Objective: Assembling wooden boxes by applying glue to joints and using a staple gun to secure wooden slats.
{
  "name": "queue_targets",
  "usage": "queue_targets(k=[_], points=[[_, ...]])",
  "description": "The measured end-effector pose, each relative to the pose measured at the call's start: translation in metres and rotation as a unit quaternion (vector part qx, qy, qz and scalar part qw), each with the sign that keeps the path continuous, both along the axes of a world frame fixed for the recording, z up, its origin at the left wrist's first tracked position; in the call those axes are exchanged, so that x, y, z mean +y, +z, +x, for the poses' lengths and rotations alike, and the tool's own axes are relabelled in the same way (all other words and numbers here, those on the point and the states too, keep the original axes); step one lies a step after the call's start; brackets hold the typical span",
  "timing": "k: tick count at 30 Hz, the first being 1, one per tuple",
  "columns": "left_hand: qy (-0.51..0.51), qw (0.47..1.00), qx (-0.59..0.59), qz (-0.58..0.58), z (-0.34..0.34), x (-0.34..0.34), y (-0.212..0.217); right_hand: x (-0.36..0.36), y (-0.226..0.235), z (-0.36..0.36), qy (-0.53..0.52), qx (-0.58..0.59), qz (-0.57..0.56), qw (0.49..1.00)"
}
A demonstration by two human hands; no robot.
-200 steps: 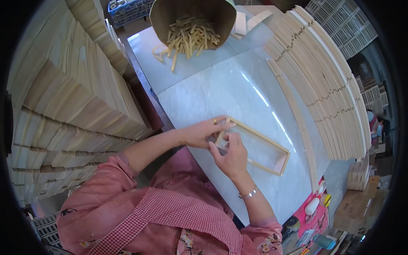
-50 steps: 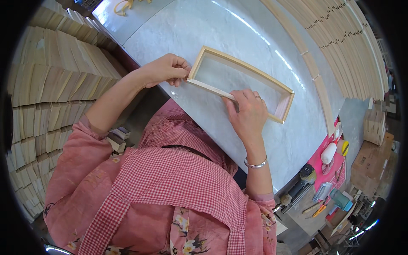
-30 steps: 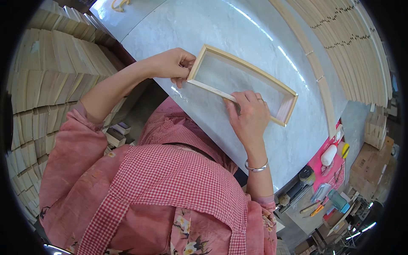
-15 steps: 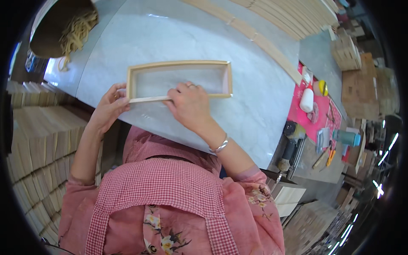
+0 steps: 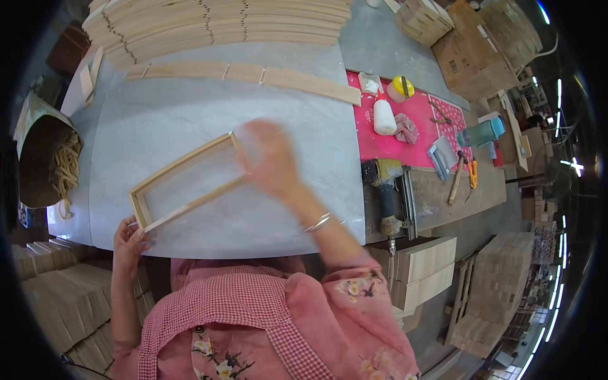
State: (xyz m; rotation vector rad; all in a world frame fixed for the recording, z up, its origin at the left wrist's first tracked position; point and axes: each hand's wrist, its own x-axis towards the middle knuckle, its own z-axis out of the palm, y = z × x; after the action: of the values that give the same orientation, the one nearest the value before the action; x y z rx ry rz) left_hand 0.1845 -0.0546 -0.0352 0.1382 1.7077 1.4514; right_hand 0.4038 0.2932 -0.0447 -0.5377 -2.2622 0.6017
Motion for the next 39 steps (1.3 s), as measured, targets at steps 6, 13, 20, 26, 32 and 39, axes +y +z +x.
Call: queue_targets(k=[6,13,20,26,32,39], points=[[-0.004,0.829,0.552,-0.094,0.044,0.004,-0.002,0.211,-0.006,0.162,-0.473,-0.335,0.041,0.814],[-0.136,0.678,0.721,-0.046,0.088,0.055,-0.004,0.276,-0.055,0.206,-0.431,-0.315,-0.023,0.845],[-0.065,0.678,0.732,-0.013,0.076,0.074,-0.048,0.216,0.010,0.174,-0.389,0.070,-0.266,0.879],[-0.115,0.659,0.742,0.026,0.085,0.089,-0.041,0.097,0.060,0.118,-0.217,0.343,-0.271,0.873],[-0.117,0.638,0.761,0.031,0.117,0.087,-0.048,-0.037,0.039,0.036,-0.057,0.222,-0.359,0.905],[-0.130,0.664,0.734,0.058,0.122,0.079,-0.062,-0.120,0.026,-0.020,0.115,0.052,-0.327,0.937]])
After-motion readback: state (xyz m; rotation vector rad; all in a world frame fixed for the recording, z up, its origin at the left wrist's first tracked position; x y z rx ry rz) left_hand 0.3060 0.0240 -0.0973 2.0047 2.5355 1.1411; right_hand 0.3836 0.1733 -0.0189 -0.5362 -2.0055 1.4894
